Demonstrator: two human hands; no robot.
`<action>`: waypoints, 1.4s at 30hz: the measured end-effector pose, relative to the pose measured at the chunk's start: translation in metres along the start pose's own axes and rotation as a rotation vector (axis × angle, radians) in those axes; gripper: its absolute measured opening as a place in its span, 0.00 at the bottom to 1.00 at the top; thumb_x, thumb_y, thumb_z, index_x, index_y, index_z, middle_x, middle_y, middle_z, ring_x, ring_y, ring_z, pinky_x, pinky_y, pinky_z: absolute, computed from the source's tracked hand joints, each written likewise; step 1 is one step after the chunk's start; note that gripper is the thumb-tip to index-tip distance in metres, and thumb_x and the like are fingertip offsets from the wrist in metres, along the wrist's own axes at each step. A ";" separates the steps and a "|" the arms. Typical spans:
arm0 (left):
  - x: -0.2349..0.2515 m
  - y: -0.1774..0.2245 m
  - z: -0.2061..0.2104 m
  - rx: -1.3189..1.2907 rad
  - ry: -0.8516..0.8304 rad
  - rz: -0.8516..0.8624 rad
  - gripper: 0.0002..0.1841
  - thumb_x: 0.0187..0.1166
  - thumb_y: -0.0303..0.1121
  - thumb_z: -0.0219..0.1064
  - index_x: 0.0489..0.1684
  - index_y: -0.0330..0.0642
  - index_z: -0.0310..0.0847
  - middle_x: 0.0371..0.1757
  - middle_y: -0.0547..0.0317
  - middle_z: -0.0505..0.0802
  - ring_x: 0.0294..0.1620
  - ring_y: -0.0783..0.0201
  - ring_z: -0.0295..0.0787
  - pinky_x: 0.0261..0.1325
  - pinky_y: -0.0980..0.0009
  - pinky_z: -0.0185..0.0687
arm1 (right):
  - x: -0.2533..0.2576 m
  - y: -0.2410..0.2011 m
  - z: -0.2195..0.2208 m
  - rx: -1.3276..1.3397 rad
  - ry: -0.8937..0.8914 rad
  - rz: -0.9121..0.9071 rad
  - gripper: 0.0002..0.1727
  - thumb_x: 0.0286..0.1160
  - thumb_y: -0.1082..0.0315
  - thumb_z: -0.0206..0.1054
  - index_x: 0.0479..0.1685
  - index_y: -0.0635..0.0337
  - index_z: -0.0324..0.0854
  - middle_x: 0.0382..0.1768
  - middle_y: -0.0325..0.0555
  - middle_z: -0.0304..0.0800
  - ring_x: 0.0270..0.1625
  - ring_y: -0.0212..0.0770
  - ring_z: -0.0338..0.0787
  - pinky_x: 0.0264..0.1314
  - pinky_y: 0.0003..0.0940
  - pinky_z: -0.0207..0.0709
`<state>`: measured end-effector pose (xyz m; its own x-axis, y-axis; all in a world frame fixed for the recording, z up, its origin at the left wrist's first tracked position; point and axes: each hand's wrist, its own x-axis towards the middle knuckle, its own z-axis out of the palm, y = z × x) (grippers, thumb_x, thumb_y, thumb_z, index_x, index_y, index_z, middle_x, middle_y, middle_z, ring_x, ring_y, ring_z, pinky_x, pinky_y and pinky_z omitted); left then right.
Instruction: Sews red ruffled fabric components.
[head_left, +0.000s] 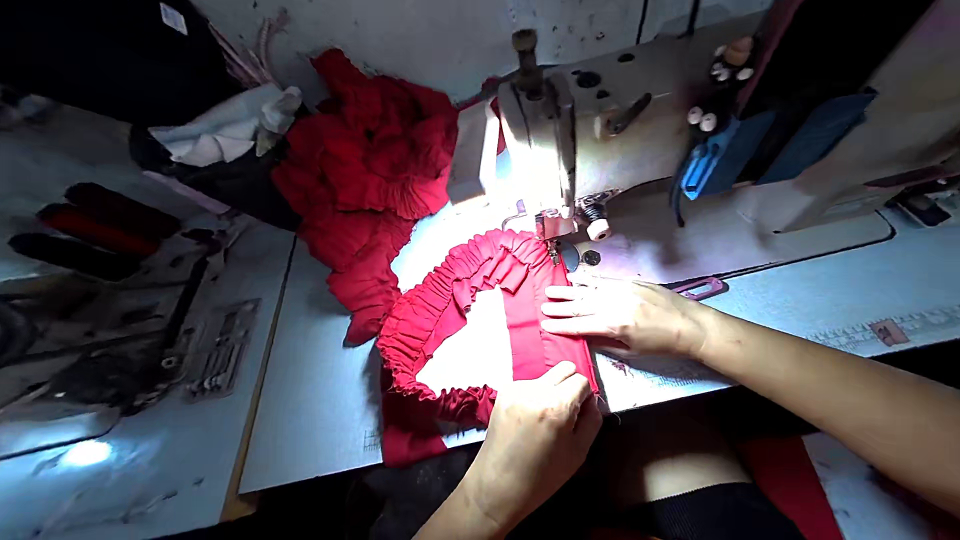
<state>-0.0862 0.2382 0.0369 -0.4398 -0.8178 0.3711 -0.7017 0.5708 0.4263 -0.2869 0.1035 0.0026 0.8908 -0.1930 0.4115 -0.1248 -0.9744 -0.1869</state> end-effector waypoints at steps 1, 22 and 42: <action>0.001 0.001 -0.001 0.006 -0.003 0.013 0.11 0.75 0.33 0.65 0.21 0.45 0.85 0.21 0.65 0.81 0.20 0.71 0.77 0.20 0.75 0.68 | -0.001 -0.002 0.002 -0.010 0.011 -0.036 0.21 0.85 0.71 0.54 0.70 0.53 0.87 0.73 0.44 0.88 0.84 0.45 0.77 0.92 0.46 0.60; 0.007 0.021 0.006 0.360 -0.053 0.176 0.13 0.74 0.26 0.57 0.21 0.40 0.86 0.19 0.59 0.80 0.11 0.65 0.71 0.11 0.72 0.57 | -0.024 -0.073 0.022 0.170 0.099 0.192 0.20 0.89 0.73 0.50 0.65 0.63 0.88 0.69 0.47 0.91 0.82 0.44 0.81 0.89 0.40 0.66; 0.111 -0.089 -0.026 0.151 -0.150 -0.601 0.31 0.89 0.54 0.54 0.11 0.44 0.71 0.16 0.58 0.75 0.23 0.57 0.77 0.28 0.54 0.67 | -0.025 -0.098 0.024 0.089 0.145 0.227 0.17 0.87 0.76 0.55 0.61 0.63 0.88 0.64 0.52 0.93 0.75 0.47 0.87 0.83 0.38 0.74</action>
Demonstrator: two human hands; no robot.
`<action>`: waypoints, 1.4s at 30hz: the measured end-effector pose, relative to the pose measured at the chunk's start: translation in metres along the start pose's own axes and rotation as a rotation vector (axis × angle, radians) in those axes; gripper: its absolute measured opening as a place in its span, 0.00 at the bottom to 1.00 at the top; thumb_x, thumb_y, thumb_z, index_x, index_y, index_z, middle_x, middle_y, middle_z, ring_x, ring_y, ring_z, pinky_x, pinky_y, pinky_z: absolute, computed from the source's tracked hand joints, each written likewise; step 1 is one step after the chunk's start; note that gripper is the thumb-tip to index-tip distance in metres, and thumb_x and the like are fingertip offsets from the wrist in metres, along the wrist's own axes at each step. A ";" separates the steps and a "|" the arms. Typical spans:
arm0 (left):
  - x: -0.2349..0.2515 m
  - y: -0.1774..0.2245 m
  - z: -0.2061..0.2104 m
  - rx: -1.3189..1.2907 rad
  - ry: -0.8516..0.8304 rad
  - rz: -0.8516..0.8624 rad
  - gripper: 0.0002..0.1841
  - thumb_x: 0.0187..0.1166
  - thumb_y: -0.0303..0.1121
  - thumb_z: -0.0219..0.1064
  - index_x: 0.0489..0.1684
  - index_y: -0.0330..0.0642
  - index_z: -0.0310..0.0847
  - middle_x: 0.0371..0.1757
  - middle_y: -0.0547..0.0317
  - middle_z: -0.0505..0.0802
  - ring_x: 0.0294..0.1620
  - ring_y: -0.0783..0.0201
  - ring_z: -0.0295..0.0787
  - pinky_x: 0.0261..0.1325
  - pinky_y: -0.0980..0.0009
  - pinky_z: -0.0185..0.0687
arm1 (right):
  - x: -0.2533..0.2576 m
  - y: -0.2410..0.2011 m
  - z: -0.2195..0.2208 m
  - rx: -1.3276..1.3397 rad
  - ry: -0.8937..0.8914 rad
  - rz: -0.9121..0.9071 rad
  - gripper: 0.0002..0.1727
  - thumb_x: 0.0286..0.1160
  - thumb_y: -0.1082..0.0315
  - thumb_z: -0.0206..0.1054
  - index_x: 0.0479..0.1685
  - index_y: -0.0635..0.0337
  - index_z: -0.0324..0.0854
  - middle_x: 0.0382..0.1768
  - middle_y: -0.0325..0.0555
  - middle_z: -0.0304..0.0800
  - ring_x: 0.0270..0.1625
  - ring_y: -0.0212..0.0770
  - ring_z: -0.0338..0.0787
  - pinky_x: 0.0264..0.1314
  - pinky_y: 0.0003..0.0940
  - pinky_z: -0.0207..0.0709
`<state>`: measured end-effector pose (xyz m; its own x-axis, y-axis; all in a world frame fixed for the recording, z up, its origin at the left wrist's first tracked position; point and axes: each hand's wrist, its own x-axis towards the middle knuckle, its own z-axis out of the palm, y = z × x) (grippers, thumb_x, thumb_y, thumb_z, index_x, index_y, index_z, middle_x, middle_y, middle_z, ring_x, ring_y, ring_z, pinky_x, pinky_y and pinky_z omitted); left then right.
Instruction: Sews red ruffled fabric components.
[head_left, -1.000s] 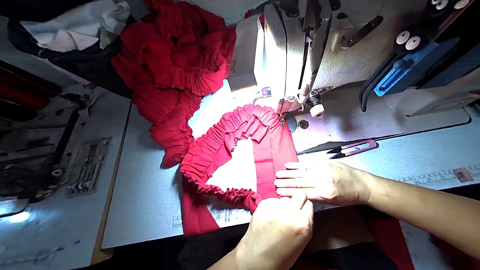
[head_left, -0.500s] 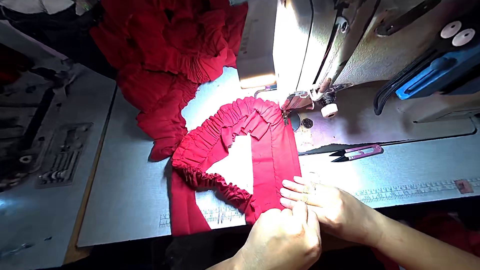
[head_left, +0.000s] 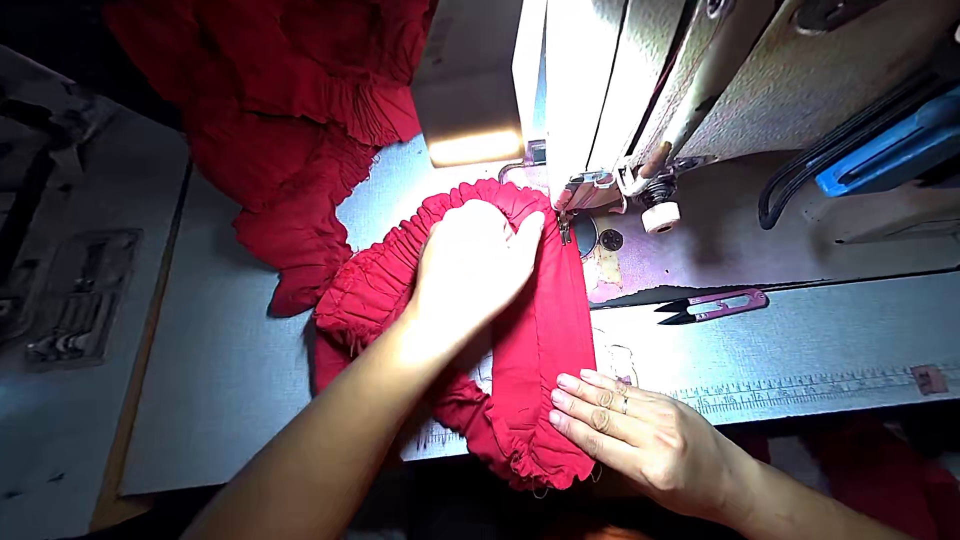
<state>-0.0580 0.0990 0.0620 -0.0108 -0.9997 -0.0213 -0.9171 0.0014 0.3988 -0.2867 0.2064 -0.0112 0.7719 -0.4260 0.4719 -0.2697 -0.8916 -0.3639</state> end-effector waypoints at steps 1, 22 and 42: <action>0.007 0.004 0.002 0.030 -0.009 -0.054 0.31 0.86 0.58 0.56 0.14 0.43 0.73 0.18 0.55 0.78 0.26 0.53 0.80 0.29 0.51 0.70 | 0.000 0.000 0.000 -0.003 0.003 0.005 0.16 0.86 0.76 0.55 0.61 0.63 0.88 0.64 0.52 0.94 0.75 0.46 0.87 0.84 0.37 0.74; 0.042 0.002 0.036 0.262 0.204 0.035 0.19 0.88 0.39 0.57 0.65 0.34 0.80 0.61 0.38 0.89 0.57 0.38 0.91 0.48 0.43 0.82 | -0.002 -0.005 0.004 -0.012 0.006 0.045 0.17 0.85 0.76 0.56 0.61 0.63 0.89 0.64 0.52 0.94 0.75 0.47 0.87 0.84 0.38 0.73; 0.030 -0.014 0.040 0.188 0.140 0.422 0.17 0.88 0.28 0.51 0.62 0.31 0.84 0.64 0.37 0.90 0.73 0.39 0.84 0.71 0.47 0.79 | -0.003 -0.013 0.011 -0.013 0.084 0.105 0.16 0.83 0.77 0.57 0.58 0.64 0.90 0.60 0.54 0.95 0.71 0.47 0.90 0.82 0.38 0.76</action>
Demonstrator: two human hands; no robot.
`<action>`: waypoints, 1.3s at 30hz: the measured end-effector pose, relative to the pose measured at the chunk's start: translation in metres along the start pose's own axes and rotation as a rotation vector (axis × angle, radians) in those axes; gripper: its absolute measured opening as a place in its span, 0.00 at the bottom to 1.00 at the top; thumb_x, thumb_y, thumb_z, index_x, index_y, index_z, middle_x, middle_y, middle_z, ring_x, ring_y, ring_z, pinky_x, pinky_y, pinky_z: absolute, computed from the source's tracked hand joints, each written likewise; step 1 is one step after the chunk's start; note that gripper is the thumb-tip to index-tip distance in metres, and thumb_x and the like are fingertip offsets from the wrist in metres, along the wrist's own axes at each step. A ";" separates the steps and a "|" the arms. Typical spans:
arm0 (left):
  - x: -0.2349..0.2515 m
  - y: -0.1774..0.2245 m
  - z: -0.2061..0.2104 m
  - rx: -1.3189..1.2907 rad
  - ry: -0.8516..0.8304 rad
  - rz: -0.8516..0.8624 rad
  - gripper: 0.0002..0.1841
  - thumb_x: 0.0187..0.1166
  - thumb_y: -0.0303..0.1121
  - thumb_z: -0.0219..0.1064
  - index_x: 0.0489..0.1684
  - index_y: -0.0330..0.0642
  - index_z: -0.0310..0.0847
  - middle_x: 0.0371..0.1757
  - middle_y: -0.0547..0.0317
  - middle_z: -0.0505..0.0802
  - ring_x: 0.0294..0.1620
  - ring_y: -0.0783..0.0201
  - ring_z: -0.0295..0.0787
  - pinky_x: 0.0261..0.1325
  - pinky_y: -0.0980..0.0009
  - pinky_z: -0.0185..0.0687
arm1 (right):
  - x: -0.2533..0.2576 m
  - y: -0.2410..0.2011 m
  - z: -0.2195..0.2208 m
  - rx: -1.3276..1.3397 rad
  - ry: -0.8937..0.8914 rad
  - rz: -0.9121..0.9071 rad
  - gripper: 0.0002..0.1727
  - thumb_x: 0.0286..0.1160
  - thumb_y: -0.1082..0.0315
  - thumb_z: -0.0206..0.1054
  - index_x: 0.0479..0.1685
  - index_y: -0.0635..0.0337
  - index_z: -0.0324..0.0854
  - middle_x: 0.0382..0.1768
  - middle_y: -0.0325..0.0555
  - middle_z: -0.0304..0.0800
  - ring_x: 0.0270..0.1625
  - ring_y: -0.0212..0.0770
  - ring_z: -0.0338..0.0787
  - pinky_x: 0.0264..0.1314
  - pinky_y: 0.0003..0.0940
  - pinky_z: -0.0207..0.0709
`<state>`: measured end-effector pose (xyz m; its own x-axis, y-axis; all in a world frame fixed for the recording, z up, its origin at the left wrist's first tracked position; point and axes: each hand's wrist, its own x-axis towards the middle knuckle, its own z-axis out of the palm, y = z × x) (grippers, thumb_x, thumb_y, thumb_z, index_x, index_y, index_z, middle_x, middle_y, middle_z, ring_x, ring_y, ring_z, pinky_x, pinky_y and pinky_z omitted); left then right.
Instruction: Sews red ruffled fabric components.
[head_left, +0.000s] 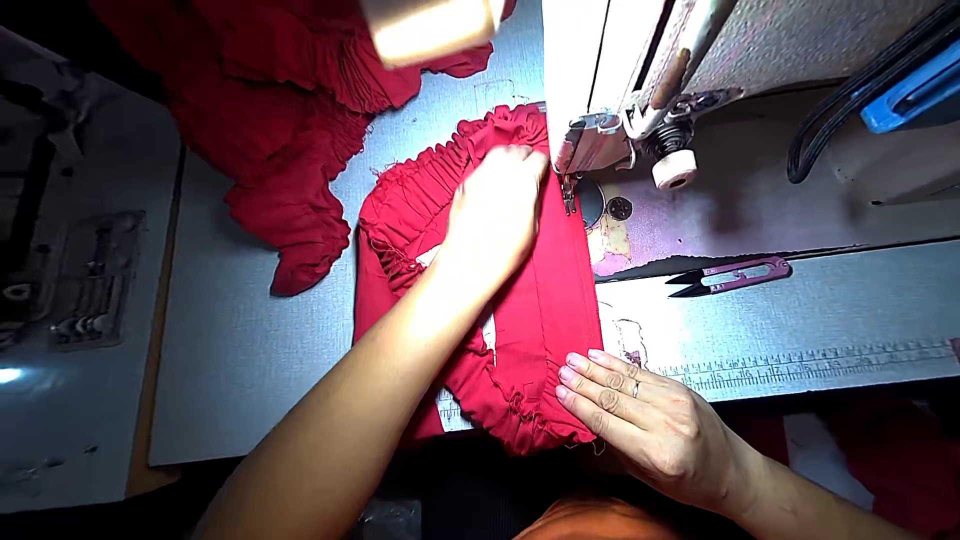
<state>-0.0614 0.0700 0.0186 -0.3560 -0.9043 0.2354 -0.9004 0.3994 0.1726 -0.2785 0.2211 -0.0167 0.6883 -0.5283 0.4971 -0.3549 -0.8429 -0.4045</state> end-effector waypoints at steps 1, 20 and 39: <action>-0.007 0.000 0.000 -0.017 -0.081 -0.013 0.26 0.92 0.39 0.45 0.77 0.31 0.76 0.78 0.38 0.83 0.85 0.42 0.73 0.85 0.49 0.67 | 0.000 0.000 0.001 0.006 0.008 0.004 0.16 0.83 0.77 0.57 0.58 0.64 0.90 0.60 0.54 0.95 0.71 0.47 0.90 0.82 0.38 0.76; -0.019 0.000 -0.001 -0.117 -0.247 -0.129 0.34 0.92 0.48 0.37 0.96 0.42 0.52 0.97 0.51 0.57 0.99 0.49 0.40 0.96 0.43 0.30 | -0.002 -0.005 0.006 0.031 0.061 0.058 0.17 0.82 0.75 0.55 0.55 0.64 0.91 0.58 0.55 0.96 0.71 0.48 0.90 0.83 0.38 0.74; 0.022 -0.020 -0.004 -0.080 -0.270 -0.152 0.33 0.93 0.48 0.37 0.96 0.43 0.53 0.96 0.54 0.60 0.97 0.45 0.48 0.94 0.42 0.42 | 0.028 0.014 0.005 0.072 0.115 0.237 0.17 0.82 0.72 0.57 0.52 0.63 0.94 0.57 0.50 0.97 0.70 0.43 0.91 0.83 0.38 0.75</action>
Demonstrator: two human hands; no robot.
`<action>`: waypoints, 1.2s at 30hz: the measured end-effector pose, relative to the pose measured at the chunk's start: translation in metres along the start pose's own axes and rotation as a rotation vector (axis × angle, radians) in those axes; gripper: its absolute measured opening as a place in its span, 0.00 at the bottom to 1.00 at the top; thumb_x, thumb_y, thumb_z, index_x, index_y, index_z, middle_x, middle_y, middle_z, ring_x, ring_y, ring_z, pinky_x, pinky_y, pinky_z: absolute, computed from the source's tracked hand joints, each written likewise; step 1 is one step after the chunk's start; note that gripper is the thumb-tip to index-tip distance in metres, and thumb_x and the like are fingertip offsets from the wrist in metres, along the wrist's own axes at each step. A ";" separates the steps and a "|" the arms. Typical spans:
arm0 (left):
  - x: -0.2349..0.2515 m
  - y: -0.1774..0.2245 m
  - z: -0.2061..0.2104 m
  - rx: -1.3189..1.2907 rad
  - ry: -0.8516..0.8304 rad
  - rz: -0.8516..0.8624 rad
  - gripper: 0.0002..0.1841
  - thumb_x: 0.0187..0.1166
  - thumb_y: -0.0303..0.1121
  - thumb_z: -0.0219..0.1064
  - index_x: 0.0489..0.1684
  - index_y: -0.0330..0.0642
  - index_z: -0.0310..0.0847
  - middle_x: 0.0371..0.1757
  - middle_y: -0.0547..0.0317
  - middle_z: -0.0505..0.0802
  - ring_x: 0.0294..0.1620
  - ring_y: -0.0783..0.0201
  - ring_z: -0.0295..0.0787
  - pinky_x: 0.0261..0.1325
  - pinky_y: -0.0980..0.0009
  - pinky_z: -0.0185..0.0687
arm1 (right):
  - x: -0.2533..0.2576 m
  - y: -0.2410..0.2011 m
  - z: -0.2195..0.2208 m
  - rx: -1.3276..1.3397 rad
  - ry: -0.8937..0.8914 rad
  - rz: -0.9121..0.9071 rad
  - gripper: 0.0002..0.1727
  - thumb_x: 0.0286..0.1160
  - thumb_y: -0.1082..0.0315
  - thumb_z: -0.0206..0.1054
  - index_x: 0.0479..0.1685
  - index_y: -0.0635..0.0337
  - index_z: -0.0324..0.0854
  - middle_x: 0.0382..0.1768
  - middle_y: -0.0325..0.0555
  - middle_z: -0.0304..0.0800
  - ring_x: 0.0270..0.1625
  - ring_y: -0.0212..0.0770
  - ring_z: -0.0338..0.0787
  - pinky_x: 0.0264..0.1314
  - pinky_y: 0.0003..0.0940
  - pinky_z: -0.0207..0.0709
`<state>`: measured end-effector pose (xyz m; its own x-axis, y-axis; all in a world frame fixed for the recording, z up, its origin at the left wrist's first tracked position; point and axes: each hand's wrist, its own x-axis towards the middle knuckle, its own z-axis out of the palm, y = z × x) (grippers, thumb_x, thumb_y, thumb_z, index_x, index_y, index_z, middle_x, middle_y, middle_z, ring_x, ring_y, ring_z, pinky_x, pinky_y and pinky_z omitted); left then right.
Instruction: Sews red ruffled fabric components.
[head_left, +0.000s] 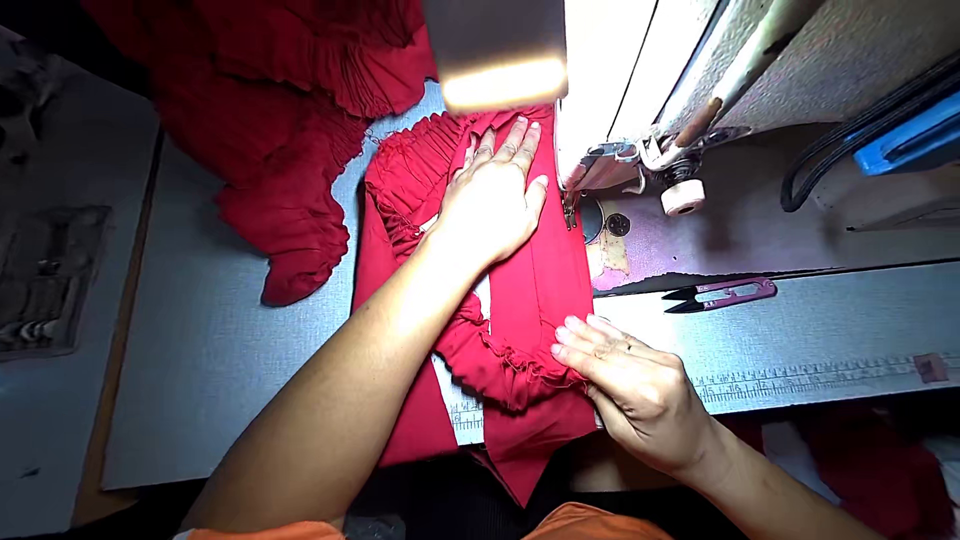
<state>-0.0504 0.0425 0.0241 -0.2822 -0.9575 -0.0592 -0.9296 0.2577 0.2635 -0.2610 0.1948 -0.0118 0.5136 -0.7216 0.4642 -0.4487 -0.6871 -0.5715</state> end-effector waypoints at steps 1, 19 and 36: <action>0.003 -0.001 -0.002 -0.005 -0.004 -0.011 0.33 0.93 0.48 0.38 0.96 0.44 0.52 0.96 0.54 0.60 0.97 0.45 0.49 0.93 0.42 0.43 | 0.004 0.002 0.001 -0.005 0.005 -0.003 0.17 0.81 0.72 0.57 0.52 0.62 0.94 0.56 0.50 0.97 0.70 0.42 0.91 0.83 0.37 0.76; 0.041 0.001 -0.028 0.089 -0.082 -0.083 0.21 0.85 0.40 0.60 0.65 0.31 0.82 0.70 0.28 0.85 0.77 0.32 0.77 0.72 0.31 0.68 | 0.060 0.029 0.009 -0.035 0.100 0.069 0.16 0.77 0.75 0.59 0.51 0.63 0.95 0.59 0.48 0.96 0.72 0.43 0.90 0.83 0.37 0.74; -0.123 0.011 0.003 -0.084 0.259 0.266 0.18 0.81 0.43 0.61 0.53 0.37 0.88 0.49 0.49 0.94 0.57 0.51 0.91 0.65 0.51 0.82 | 0.057 0.031 0.016 -0.108 0.114 0.002 0.25 0.66 0.75 0.67 0.68 0.62 0.87 0.67 0.51 0.91 0.75 0.46 0.86 0.83 0.43 0.72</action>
<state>-0.0268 0.1633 0.0311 -0.4319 -0.8623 0.2645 -0.8063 0.5005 0.3152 -0.2340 0.1333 -0.0137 0.4287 -0.7237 0.5408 -0.5288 -0.6863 -0.4993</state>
